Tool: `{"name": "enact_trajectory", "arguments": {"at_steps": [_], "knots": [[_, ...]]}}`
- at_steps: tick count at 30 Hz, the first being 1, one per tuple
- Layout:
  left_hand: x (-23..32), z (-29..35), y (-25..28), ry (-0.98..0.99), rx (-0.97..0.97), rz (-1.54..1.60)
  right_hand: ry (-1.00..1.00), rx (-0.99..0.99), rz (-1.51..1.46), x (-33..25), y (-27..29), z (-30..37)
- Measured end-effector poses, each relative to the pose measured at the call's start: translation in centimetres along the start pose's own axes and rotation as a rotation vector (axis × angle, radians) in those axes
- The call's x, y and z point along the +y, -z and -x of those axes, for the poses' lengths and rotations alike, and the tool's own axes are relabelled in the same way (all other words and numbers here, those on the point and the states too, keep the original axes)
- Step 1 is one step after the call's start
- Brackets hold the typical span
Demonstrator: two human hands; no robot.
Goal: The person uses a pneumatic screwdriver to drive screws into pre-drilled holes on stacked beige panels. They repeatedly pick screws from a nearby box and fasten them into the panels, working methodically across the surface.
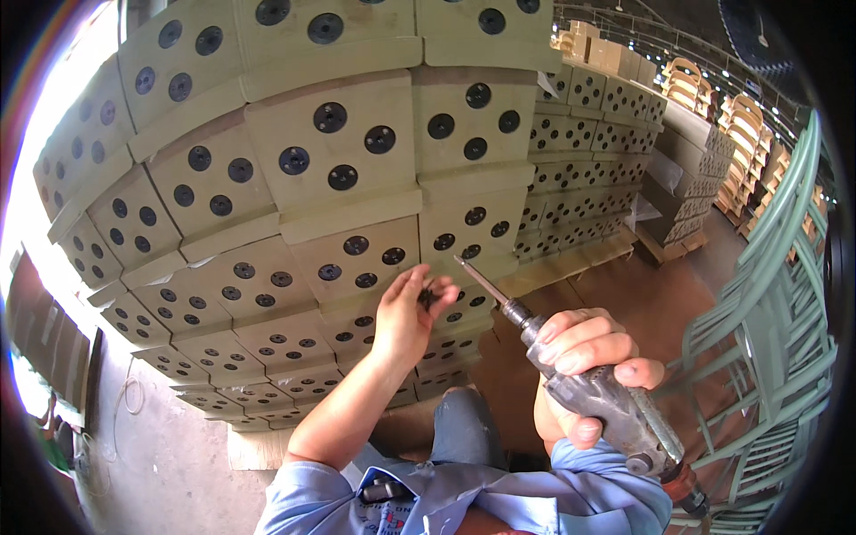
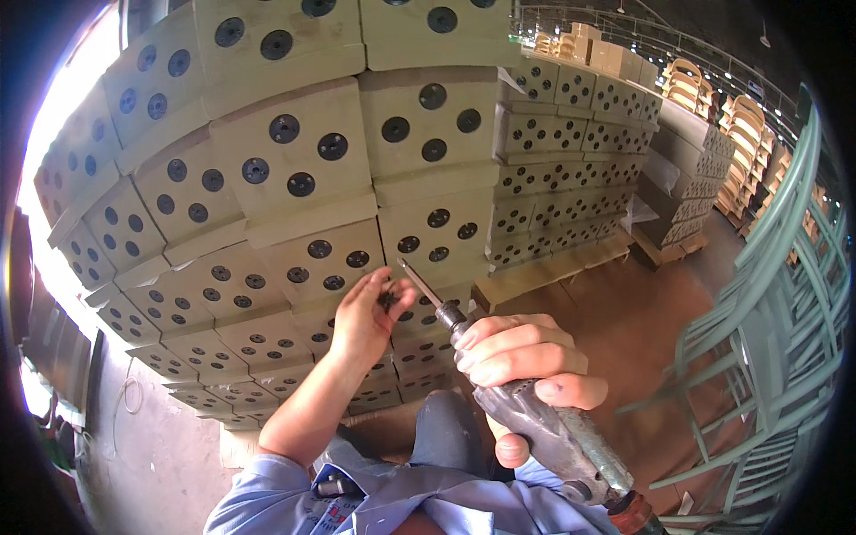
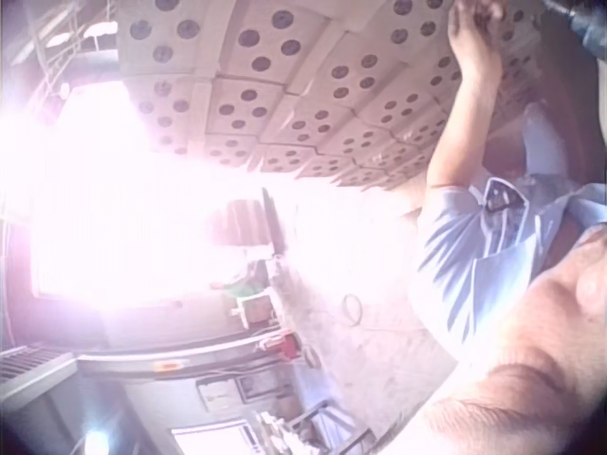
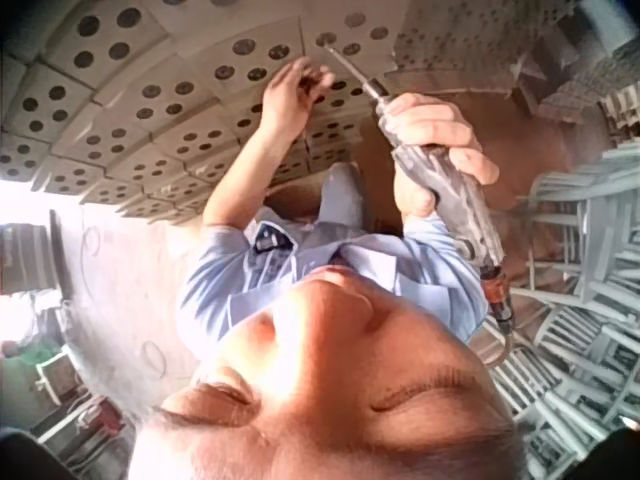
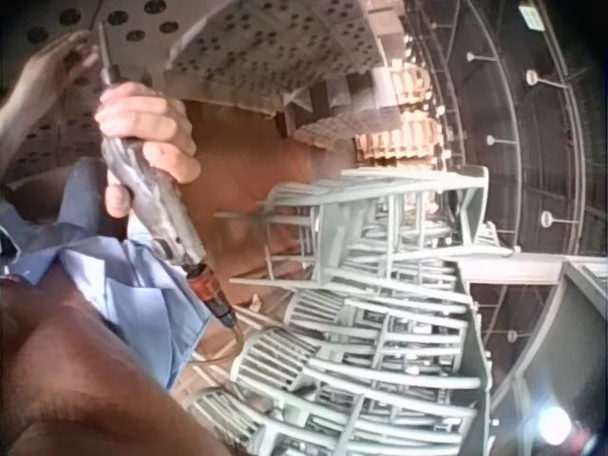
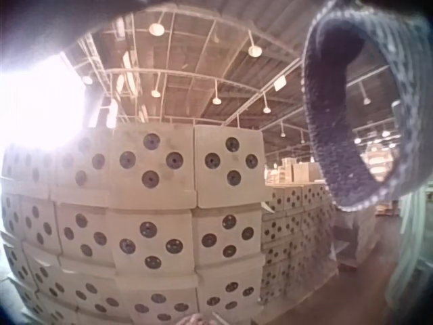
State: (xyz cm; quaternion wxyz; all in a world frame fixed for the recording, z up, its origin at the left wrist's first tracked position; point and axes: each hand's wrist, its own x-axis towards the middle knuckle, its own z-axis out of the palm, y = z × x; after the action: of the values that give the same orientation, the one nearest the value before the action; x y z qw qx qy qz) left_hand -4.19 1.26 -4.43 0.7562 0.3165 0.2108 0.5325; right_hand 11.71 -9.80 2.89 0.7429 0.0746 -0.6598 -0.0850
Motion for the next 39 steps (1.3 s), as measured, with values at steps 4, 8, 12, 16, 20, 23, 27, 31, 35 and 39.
{"name": "enact_trajectory", "arguments": {"at_steps": [4, 8, 12, 16, 20, 23, 27, 31, 35, 39], "knots": [[-0.3, 0.1, -1.7, -0.007, 0.050, 0.024, -0.048, -0.037, 0.011, -0.8, 0.9, 1.5], [-1.0, 0.3, -2.1, -0.012, -0.022, -0.006, -0.141, -0.087, -0.022, -1.5, 1.7, 2.3], [-0.8, 0.5, -2.4, -0.043, -0.072, 0.019, -0.179, -0.121, -0.056, -1.7, 1.9, 3.0], [-0.5, 0.6, -3.2, -0.044, -0.071, 0.045, -0.131, -0.153, -0.050, -1.0, 1.9, 3.2], [-0.5, 0.8, -4.2, -0.031, -0.082, 0.050, -0.135, -0.171, -0.012, -0.9, 2.1, 3.0], [-0.8, 0.6, -4.0, -0.039, -0.095, 0.058, -0.175, -0.056, -0.068, -1.2, 1.6, 3.4], [-0.9, 0.5, -4.5, -0.025, -0.097, 0.066, -0.178, -0.063, -0.047, -1.1, 1.8, 3.4], [-0.6, 0.2, -4.9, 0.014, -0.103, 0.062, -0.177, -0.134, -0.024, -0.9, 2.6, 2.9], [-0.4, -0.4, -5.7, 0.083, -0.136, 0.134, -0.119, -0.092, -0.026, -0.4, 2.7, 2.4], [0.8, -1.3, -8.5, 0.058, -0.234, 0.218, 0.037, -0.037, 0.047, 1.9, 2.5, 0.0]]}}
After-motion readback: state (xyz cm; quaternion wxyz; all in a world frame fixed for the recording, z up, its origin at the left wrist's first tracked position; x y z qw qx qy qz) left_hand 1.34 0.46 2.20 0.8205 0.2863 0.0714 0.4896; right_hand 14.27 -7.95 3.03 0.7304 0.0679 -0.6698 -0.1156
